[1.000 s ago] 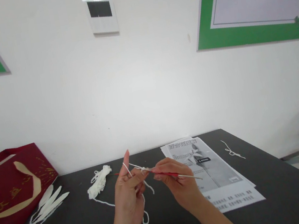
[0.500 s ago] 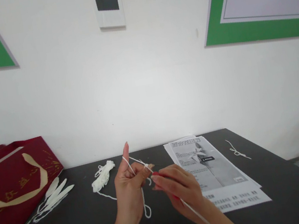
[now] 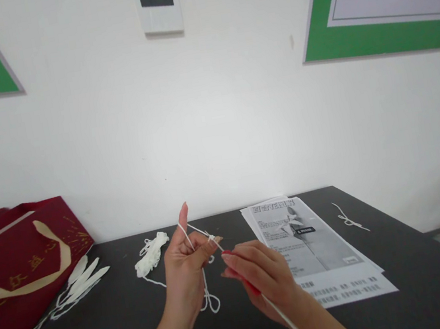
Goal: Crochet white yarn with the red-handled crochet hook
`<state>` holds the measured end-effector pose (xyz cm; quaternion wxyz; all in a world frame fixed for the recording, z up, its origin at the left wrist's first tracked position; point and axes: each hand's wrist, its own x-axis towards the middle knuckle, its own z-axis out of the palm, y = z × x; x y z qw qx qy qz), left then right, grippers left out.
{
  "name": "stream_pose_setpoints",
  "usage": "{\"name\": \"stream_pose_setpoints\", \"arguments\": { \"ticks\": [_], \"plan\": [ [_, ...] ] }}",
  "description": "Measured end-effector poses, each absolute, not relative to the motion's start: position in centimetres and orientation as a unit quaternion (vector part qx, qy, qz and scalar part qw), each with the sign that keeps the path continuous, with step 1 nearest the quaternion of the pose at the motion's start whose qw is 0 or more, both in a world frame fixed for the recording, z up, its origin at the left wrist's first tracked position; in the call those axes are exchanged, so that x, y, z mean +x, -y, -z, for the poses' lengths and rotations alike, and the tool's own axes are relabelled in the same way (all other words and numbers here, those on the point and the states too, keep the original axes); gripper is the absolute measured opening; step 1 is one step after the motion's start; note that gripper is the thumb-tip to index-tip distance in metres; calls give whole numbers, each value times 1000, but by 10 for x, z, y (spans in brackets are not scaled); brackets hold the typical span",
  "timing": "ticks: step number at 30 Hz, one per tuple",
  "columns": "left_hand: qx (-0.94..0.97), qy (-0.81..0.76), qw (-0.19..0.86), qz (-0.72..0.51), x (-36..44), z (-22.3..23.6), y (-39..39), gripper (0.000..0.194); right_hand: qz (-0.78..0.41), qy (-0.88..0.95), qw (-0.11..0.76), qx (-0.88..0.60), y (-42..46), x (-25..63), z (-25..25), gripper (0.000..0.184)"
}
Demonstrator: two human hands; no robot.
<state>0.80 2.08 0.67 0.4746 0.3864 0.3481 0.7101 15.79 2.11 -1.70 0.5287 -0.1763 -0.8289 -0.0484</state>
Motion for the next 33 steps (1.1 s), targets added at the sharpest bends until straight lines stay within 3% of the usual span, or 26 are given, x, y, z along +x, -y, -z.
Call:
{"name": "stream_pose_setpoints", "arguments": {
  "ticks": [4,11,19,33],
  "plan": [
    [397,-358,474,-700,7,-8,-22,91,-107,774,587,-213,-21,160,13,27],
    [403,-360,498,-678,11,-14,-17,93,-257,694,619,-262,-22,170,5,8],
    [414,-349,575,-613,3,-14,-15,94,-371,629,614,-300,-22,179,-5,21],
    [419,-320,635,-565,-4,-9,-16,89,-516,520,646,-215,-32,179,-4,17]
  ]
}}
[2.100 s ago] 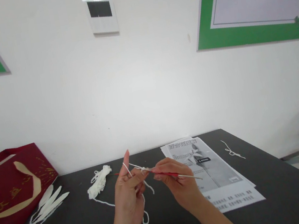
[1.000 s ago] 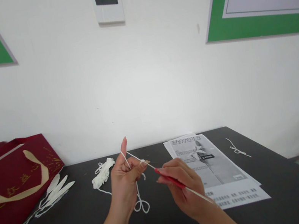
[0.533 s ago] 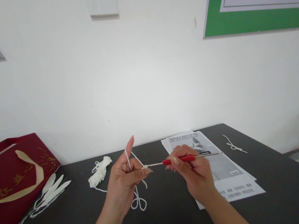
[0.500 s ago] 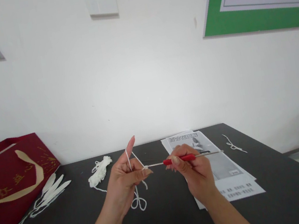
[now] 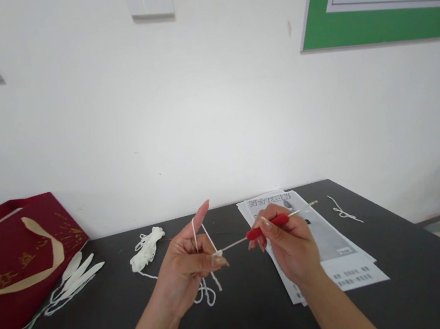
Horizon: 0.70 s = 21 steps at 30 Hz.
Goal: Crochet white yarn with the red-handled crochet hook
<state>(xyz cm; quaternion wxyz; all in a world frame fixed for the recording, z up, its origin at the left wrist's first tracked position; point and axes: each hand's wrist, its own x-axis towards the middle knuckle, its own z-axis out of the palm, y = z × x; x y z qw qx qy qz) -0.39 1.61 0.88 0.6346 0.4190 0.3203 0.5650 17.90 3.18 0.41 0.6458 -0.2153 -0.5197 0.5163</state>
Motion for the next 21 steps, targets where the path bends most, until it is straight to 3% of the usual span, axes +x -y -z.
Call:
{"name": "stream_pose_setpoints", "arguments": {
  "ticks": [21],
  "plan": [
    [452,-331,516,-647,10,0,-11,78,-693,308,606,-239,-35,153,3,18]
  ]
}}
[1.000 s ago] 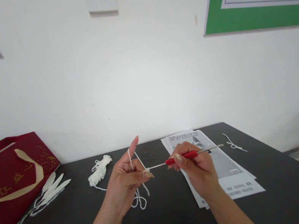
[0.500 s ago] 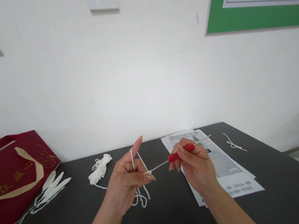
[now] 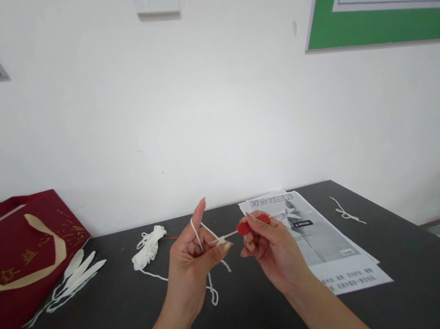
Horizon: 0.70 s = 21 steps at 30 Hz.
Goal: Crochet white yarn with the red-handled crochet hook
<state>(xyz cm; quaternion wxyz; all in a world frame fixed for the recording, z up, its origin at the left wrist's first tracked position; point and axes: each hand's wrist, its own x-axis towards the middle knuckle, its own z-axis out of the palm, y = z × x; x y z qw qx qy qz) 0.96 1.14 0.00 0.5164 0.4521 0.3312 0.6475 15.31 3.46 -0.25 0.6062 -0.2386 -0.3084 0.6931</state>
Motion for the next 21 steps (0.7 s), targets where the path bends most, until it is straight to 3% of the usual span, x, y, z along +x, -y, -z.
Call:
{"name": "stream_pose_setpoints", "arguments": {
  "ticks": [21],
  "plan": [
    [536,-408,452,-585,-2,-12,-13,58,-664,372,595,-258,-31,155,-2,19]
  ]
}}
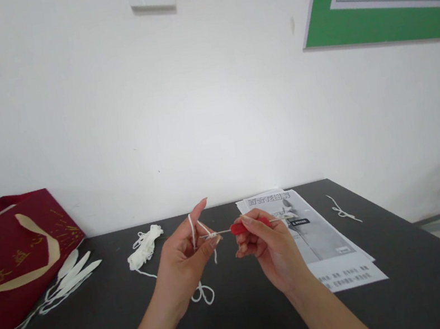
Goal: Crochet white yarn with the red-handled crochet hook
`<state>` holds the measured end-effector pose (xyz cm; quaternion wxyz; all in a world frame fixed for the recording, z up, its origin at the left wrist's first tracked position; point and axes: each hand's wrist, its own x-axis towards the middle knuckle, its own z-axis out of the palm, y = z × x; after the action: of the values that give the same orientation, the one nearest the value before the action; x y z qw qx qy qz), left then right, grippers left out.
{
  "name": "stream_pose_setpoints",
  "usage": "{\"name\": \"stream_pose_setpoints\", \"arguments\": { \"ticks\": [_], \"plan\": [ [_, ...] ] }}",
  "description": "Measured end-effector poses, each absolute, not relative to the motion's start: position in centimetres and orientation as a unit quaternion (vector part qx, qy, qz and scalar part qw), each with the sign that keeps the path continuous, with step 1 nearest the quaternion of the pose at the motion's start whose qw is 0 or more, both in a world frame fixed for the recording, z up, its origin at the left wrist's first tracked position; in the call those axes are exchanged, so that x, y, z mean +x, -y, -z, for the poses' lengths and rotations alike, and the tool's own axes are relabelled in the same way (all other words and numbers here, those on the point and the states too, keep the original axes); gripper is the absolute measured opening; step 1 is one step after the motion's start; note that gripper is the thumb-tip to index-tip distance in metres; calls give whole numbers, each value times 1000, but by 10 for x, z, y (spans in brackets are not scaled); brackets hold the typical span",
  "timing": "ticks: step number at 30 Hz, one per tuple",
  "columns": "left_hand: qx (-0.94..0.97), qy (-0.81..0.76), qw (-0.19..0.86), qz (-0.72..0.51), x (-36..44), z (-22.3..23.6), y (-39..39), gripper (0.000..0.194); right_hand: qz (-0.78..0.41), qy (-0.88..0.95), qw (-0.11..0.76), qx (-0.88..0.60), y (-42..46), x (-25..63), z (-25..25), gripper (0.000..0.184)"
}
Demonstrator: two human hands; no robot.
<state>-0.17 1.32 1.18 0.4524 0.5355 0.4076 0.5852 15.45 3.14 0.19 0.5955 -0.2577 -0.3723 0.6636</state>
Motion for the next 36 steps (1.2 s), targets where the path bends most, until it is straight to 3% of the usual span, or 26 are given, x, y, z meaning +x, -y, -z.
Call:
{"name": "stream_pose_setpoints", "arguments": {
  "ticks": [9,16,24,28,31,34,36],
  "plan": [
    [520,-405,434,-614,1,-13,-10,59,-672,380,583,-252,-32,156,-3,20],
    [434,-371,474,-671,7,-10,-12,81,-686,351,591,-240,-33,153,0,20],
    [389,-357,482,-699,22,0,-11,80,-657,373,603,-256,-33,148,6,19],
    [366,-359,501,-697,23,3,-11,82,-543,469,625,-307,-27,145,8,15],
    [331,-343,550,-685,18,4,-13,82,-359,605,628,-333,-21,146,15,12],
    [289,-318,627,-649,10,3,-17,76,-159,754,592,-236,-20,151,27,39],
    [275,-304,666,-623,4,2,-20,69,-115,796,567,-179,-21,153,32,52]
  ]
}}
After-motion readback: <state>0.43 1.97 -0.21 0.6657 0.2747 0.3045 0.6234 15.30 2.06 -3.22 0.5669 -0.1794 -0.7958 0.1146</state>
